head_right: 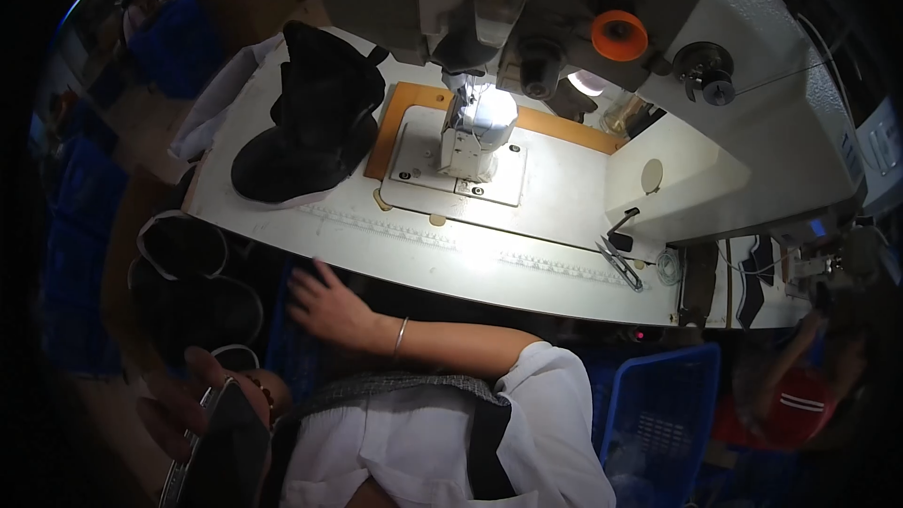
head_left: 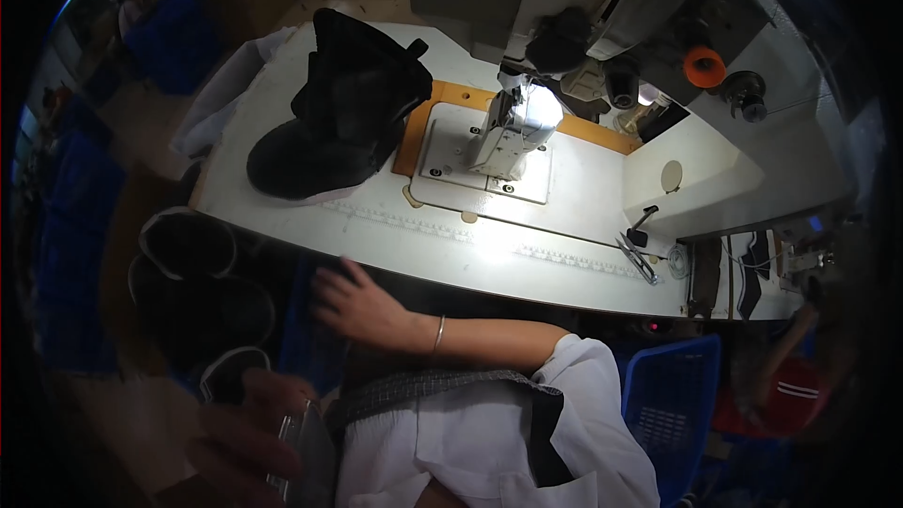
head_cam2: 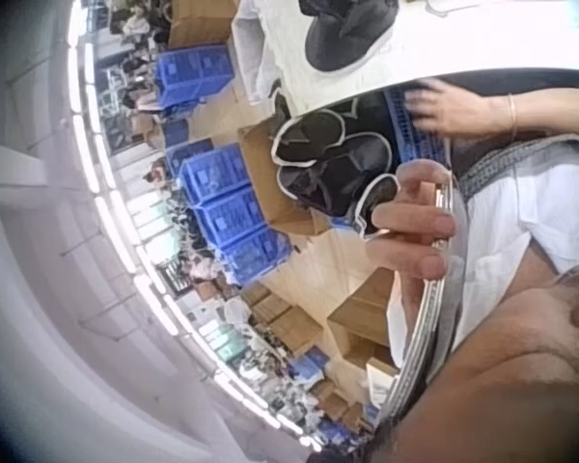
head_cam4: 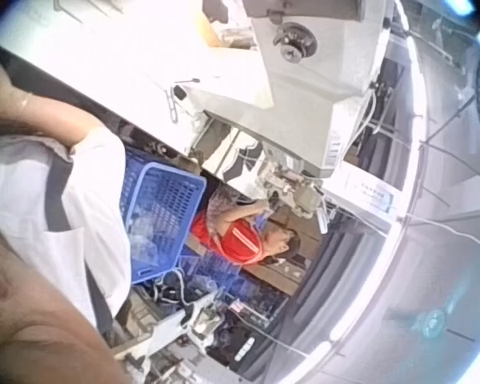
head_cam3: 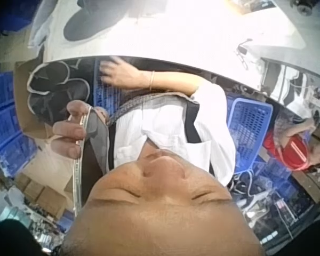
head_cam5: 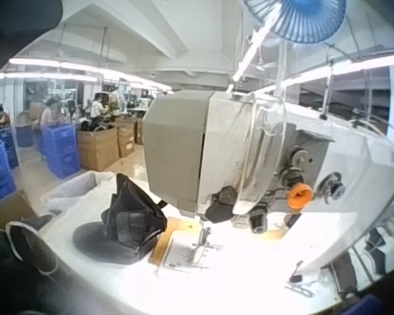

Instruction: Use a small tool to clean or adjust the needle area of a sewing machine.

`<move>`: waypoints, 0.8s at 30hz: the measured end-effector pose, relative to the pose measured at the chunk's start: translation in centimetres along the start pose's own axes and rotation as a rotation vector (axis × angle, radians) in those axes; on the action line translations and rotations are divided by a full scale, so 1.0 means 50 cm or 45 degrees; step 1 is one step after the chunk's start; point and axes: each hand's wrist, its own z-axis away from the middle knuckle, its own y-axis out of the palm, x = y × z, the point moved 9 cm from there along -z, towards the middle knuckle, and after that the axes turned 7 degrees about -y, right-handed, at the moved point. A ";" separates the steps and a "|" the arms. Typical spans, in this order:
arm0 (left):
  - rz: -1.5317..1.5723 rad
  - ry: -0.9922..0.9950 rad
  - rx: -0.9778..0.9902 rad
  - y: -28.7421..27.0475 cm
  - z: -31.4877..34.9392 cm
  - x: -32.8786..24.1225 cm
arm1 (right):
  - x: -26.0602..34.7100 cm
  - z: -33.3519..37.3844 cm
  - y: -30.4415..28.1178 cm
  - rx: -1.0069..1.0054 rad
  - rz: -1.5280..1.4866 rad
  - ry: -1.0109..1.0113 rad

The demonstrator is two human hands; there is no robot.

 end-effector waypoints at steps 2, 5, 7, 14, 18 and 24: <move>0.205 -0.487 -0.002 0.020 -0.012 0.039 | -0.040 0.017 -0.038 -0.141 0.005 0.180; 0.217 -0.488 0.003 0.018 -0.006 0.032 | -0.015 0.028 -0.037 -0.096 0.174 0.135; 0.266 -0.486 0.028 0.008 0.009 0.025 | 0.043 0.071 0.075 0.236 0.005 -0.253; 0.276 -0.449 -0.005 0.014 0.012 0.036 | -0.023 0.135 -0.155 -0.289 -0.302 -0.048; 0.297 -0.437 -0.017 0.011 -0.016 0.080 | -0.099 0.245 -0.250 -0.618 -0.061 0.327; 0.294 -0.414 -0.039 -0.025 -0.001 0.070 | -0.166 0.469 -0.338 -0.773 0.232 0.905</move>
